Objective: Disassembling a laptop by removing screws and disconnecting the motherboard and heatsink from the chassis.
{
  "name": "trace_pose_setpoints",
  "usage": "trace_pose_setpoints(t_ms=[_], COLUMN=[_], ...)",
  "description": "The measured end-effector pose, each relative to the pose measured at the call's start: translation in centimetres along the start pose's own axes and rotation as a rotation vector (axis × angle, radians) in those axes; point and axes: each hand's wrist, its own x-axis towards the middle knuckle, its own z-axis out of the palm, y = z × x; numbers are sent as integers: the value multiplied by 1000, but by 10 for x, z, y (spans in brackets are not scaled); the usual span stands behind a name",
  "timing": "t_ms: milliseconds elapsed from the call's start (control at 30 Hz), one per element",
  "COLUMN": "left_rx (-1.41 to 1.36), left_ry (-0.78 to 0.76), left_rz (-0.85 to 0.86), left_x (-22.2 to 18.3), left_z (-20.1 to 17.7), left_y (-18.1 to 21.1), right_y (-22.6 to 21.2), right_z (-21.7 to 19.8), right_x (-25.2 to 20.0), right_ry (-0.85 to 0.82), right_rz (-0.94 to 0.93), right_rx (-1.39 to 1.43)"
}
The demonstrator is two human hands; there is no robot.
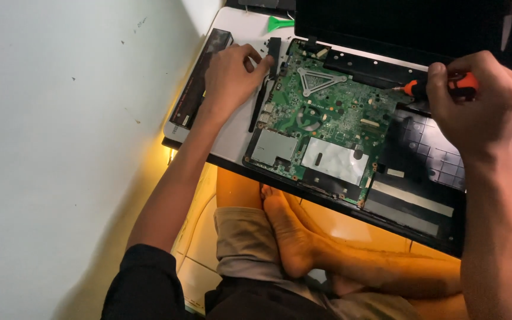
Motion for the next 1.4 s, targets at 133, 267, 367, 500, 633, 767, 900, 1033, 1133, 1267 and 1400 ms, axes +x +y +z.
trace_pose_setpoints(t_ms=[133,267,367,500,633,767,900,1033,1133,1267,1400], left_rx=[20,1,-89,-249,-133,-34,33,119,159,48,13], left_ry=[-37,-48,-84,-12,79,116,138,122,185,206,-56], left_rz=[-1,19,-52,-30,-17,3,13,72,143,362,396], left_x=[13,24,32,44,57,73,90,90,77,35,-24], left_z=[16,31,30,12,-9,-4,21,24,21,-9,-25], left_y=[7,4,-1,-22,-38,-49,-77,-73,-61,-6,35], right_y=[-9,-4,-2,-10,-8,-12,-6,-3,-2,-8,-4], right_z=[-8,-4,-4,-10,-7,-8,-2,-1,0,-7,-4], right_x=[6,4,5,8,8,10,6,6,4,6,4], right_ry=[11,17,18,25,-3,3,5,-5,-31,-16,-16], right_rz=[28,16,11,31,11,9,5,5,7,3,-9], right_rx=[4,17,16,27,12,-9,-54,-34,-63,-38,9])
